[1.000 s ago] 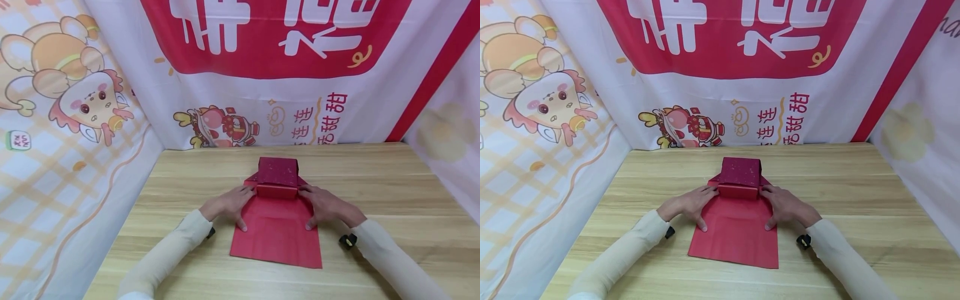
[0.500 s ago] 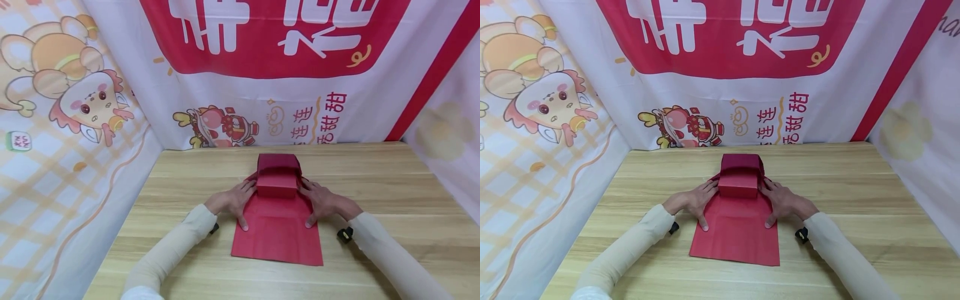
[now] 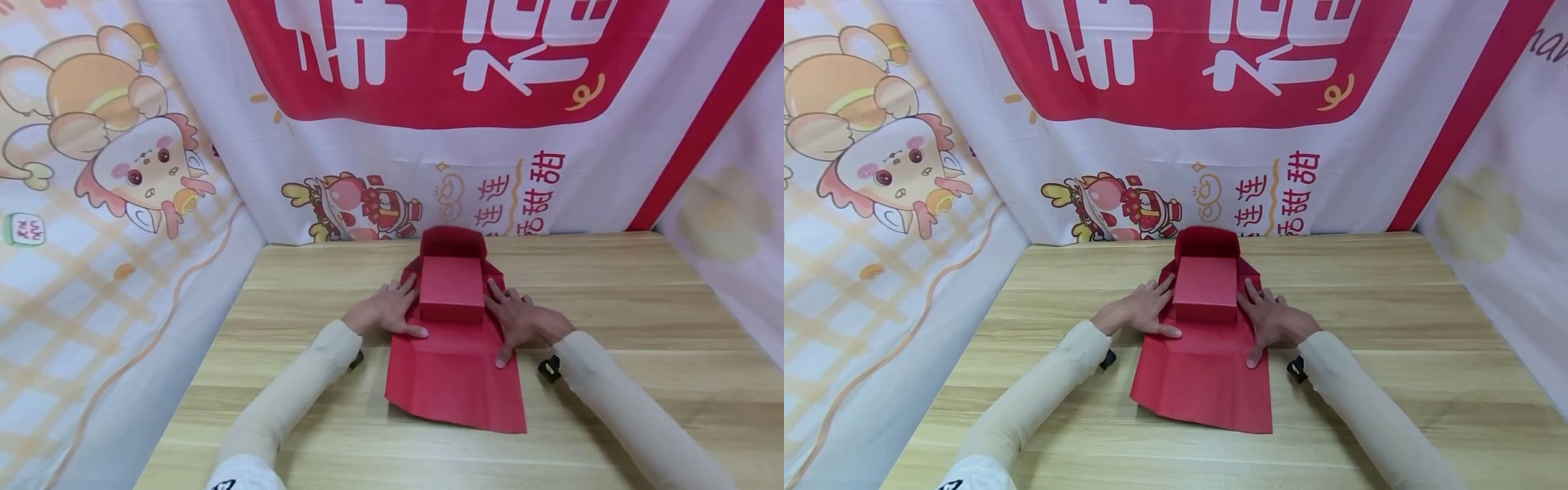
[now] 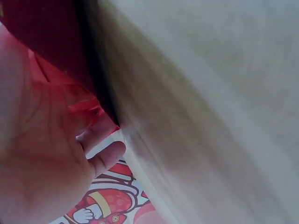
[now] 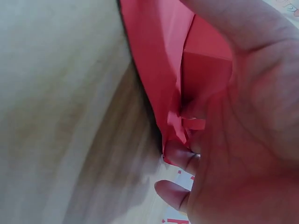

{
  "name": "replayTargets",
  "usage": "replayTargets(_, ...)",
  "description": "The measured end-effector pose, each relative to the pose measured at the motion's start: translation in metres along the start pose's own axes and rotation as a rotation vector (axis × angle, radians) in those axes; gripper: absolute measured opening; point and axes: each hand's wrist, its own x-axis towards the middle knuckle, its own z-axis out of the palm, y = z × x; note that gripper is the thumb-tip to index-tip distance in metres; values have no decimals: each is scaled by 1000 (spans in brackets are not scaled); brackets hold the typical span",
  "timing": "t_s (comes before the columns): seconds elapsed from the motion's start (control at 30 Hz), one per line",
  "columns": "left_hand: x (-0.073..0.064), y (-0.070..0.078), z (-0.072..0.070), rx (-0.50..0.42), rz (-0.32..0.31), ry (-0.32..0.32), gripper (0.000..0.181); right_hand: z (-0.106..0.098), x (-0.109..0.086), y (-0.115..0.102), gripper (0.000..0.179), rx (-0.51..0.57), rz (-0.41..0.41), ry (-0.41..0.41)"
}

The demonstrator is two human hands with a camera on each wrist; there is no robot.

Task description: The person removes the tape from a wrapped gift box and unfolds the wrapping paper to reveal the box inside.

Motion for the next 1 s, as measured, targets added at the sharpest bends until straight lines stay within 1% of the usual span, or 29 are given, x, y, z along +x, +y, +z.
replayTargets(0.13,10,-3,-2,8,-32,16,102,-3,7,5,138,11,10,14)
replayTargets(0.27,15,-4,-3,56,-48,13,99,-6,13,11,131,33,-13,61)
replayTargets(0.33,18,-5,-4,78,-27,25,99,-6,16,14,127,54,-30,90)
replayTargets(0.43,23,-6,-6,88,33,73,98,-7,21,18,124,81,-54,117)
replayTargets(0.5,27,-8,-7,55,71,111,97,-7,24,20,125,100,-65,128)
replayTargets(0.6,33,-14,-4,0,116,158,98,-7,29,22,126,117,-81,149)
replayTargets(0.7,37,-21,-1,-83,152,174,98,-8,33,24,128,102,-88,172)
replayTargets(0.77,39,-24,2,-140,170,159,102,-9,34,25,132,77,-78,165)
replayTargets(0.83,39,-26,2,-190,162,127,105,-11,35,27,138,53,-54,139)
replayTargets(0.9,38,-26,0,-210,121,90,111,-12,36,27,141,47,-29,109)
replayTargets(0.93,37,-25,-2,-210,90,68,114,-13,36,27,143,44,-12,89)
replayTargets(1.0,37,-23,-6,-165,20,27,120,-14,36,27,143,46,21,56)
